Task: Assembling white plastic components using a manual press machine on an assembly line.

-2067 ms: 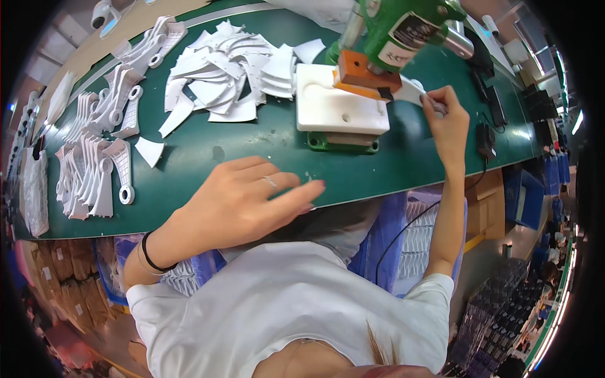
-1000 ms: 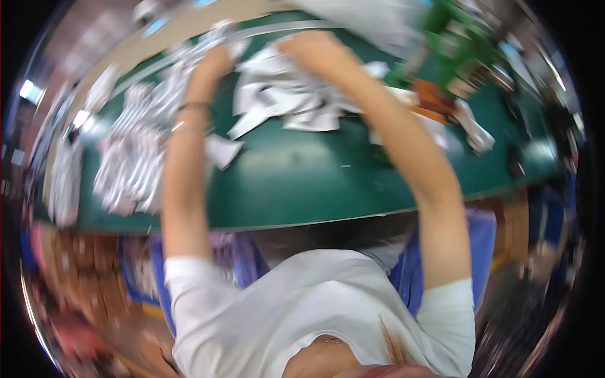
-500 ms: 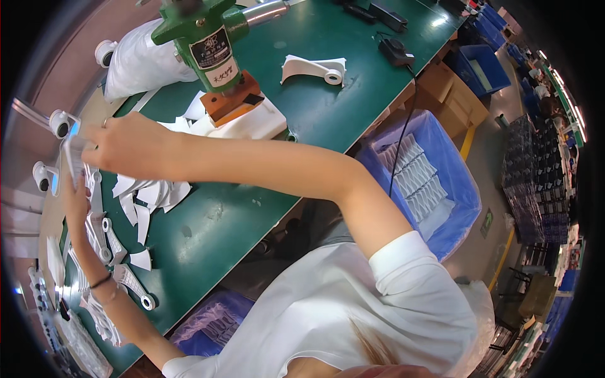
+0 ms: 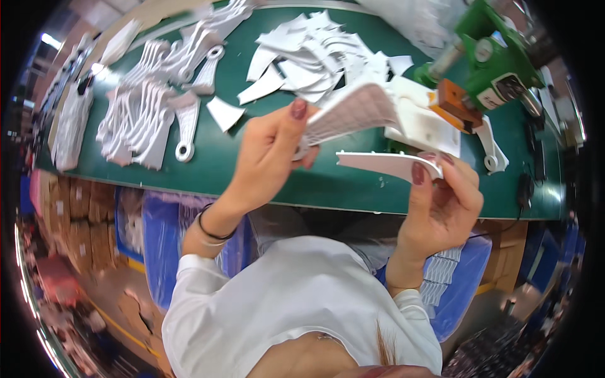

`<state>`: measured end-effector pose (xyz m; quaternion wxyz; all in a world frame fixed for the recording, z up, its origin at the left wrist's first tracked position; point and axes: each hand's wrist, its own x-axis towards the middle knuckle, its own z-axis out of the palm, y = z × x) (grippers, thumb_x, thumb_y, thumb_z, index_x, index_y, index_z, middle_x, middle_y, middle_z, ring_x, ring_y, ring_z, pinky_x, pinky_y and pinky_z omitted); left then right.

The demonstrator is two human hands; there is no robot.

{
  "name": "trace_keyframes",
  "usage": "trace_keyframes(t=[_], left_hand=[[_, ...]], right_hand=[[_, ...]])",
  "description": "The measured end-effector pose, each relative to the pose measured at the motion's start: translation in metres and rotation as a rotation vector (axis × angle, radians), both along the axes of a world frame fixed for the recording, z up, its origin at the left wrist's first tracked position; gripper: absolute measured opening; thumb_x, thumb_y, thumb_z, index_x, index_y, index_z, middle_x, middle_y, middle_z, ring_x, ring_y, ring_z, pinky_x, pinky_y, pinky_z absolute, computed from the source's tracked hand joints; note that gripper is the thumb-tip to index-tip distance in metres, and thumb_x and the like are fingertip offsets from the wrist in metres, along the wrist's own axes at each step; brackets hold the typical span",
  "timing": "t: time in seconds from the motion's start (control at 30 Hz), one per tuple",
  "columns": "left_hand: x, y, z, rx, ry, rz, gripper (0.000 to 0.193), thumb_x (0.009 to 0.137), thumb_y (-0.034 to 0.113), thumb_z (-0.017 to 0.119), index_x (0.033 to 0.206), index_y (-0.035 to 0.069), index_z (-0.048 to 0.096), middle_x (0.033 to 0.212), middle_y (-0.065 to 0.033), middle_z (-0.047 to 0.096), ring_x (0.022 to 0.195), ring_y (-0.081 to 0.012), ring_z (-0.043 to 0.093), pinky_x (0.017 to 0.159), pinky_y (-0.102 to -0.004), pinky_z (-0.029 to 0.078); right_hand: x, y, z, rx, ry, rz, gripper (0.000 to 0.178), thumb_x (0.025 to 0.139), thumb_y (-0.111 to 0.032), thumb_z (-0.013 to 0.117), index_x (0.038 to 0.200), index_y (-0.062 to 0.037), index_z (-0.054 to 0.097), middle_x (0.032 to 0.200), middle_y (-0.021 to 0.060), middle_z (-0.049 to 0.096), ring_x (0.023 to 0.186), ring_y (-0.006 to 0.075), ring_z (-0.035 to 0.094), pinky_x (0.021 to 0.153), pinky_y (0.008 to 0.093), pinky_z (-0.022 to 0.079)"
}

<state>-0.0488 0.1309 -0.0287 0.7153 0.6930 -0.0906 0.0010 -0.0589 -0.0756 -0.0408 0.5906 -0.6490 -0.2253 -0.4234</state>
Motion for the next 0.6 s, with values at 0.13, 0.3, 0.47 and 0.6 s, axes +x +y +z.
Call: trace_keyframes(t=[0.13, 0.3, 0.47, 0.6], left_hand=[[-0.011, -0.02, -0.014, 0.008, 0.028, 0.088, 0.074, 0.106, 0.057, 0.025, 0.106, -0.004, 0.068, 0.066, -0.003, 0.06, 0.05, -0.0035, 0.047, 0.045, -0.0173, 0.03], [-0.013, -0.026, -0.028, 0.072, -0.085, 0.076, 0.077, 0.107, 0.057, 0.023, 0.103, -0.004, 0.069, 0.065, -0.0036, 0.06, 0.053, -0.0049, 0.05, 0.046, -0.0195, 0.032], [-0.008, -0.023, -0.033, 0.039, -0.17, 0.03, 0.053, 0.107, 0.042, 0.041, 0.099, -0.003, 0.069, 0.063, -0.004, 0.058, 0.054, -0.0084, 0.052, 0.05, -0.0248, 0.039], [-0.004, -0.026, -0.032, 0.239, -0.351, 0.028, 0.029, 0.098, 0.028, 0.064, 0.098, 0.0, 0.069, 0.066, -0.0079, 0.063, 0.054, -0.0123, 0.058, 0.051, -0.0271, 0.044]], right_hand=[[0.001, 0.007, -0.019, -0.244, -0.04, -0.052, 0.028, 0.082, 0.006, 0.074, 0.108, -0.0004, 0.066, 0.097, 0.0131, 0.066, 0.077, 0.023, 0.062, 0.067, 0.0293, 0.05], [0.0, 0.005, -0.023, -0.278, -0.094, -0.156, 0.027, 0.082, 0.005, 0.076, 0.107, -0.0006, 0.066, 0.093, 0.0109, 0.066, 0.077, 0.0225, 0.062, 0.066, 0.0295, 0.05], [0.002, 0.001, -0.026, -0.269, -0.055, -0.108, 0.027, 0.082, 0.005, 0.076, 0.106, -0.0002, 0.067, 0.092, 0.0112, 0.066, 0.076, 0.0223, 0.062, 0.065, 0.0295, 0.05], [0.003, 0.001, -0.029, -0.178, 0.009, -0.151, 0.023, 0.083, 0.003, 0.076, 0.104, -0.0019, 0.068, 0.088, 0.0091, 0.066, 0.076, 0.0221, 0.06, 0.07, 0.029, 0.049]])
